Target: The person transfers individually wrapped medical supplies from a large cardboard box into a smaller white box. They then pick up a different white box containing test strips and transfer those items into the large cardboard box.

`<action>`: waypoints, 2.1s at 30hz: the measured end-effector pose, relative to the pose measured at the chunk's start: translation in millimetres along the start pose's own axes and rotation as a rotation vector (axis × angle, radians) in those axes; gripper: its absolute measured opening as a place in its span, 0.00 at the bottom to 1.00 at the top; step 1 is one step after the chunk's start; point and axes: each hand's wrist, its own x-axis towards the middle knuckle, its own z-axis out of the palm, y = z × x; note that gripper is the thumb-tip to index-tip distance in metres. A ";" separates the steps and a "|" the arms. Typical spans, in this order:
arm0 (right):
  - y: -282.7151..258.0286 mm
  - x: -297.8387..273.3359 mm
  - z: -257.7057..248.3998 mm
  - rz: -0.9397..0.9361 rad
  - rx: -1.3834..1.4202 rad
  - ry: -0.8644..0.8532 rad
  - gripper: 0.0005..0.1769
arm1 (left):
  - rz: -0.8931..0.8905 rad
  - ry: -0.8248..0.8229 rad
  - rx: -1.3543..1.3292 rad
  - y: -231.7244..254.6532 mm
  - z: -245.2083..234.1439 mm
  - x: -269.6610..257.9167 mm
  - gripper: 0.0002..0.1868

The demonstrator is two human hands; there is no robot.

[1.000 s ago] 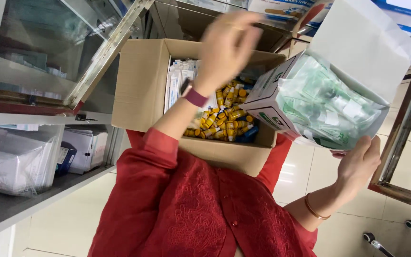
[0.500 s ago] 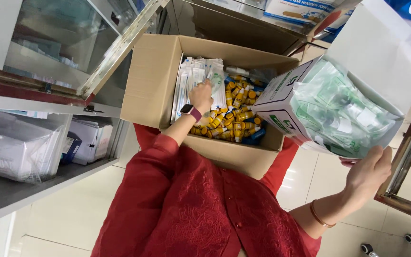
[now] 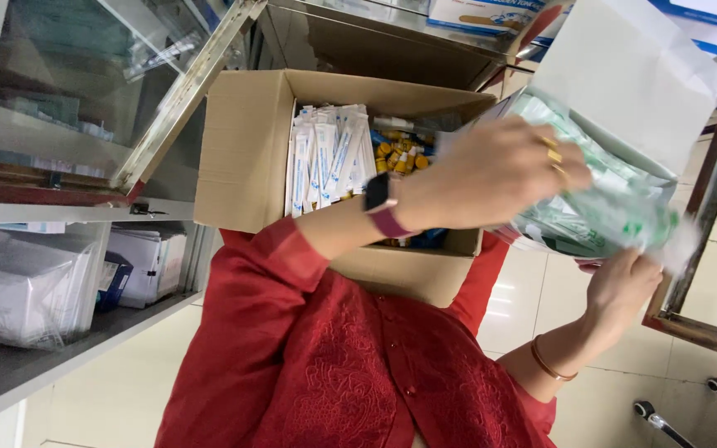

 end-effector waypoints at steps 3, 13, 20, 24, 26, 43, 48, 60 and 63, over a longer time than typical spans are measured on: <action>-9.9 -2.9 -4.8 -0.261 0.262 -0.023 0.25 | 0.054 -0.283 -0.020 15.3 28.1 7.2 0.03; -25.9 -6.9 -7.6 -0.063 0.157 -0.082 0.23 | 0.069 -0.539 0.133 20.0 47.0 2.2 0.05; -40.8 -9.8 -13.5 -0.026 0.196 -0.130 0.24 | -0.105 -0.077 -0.230 -46.2 -19.3 25.8 0.12; -39.3 -8.0 -11.0 -0.021 0.229 -0.128 0.25 | -0.378 0.161 0.090 -117.6 -33.1 -38.5 0.05; -41.4 -6.3 -9.2 0.026 0.176 -0.115 0.26 | -0.709 -0.023 0.240 -154.2 -5.3 -101.0 0.11; -51.3 -11.8 -6.2 0.042 0.066 -0.063 0.27 | -0.558 -0.826 0.627 -228.0 115.6 -262.7 0.19; -55.8 -9.8 -6.2 -0.020 0.201 -0.092 0.26 | -0.666 -0.408 0.449 -208.1 77.6 -225.0 0.14; -47.7 -8.9 -9.5 0.037 0.078 -0.048 0.27 | 0.008 0.125 0.068 -21.9 -23.7 7.0 0.11; -41.5 -7.8 -10.3 -0.021 0.153 -0.082 0.27 | 0.078 -0.205 0.106 -1.4 9.1 4.7 0.11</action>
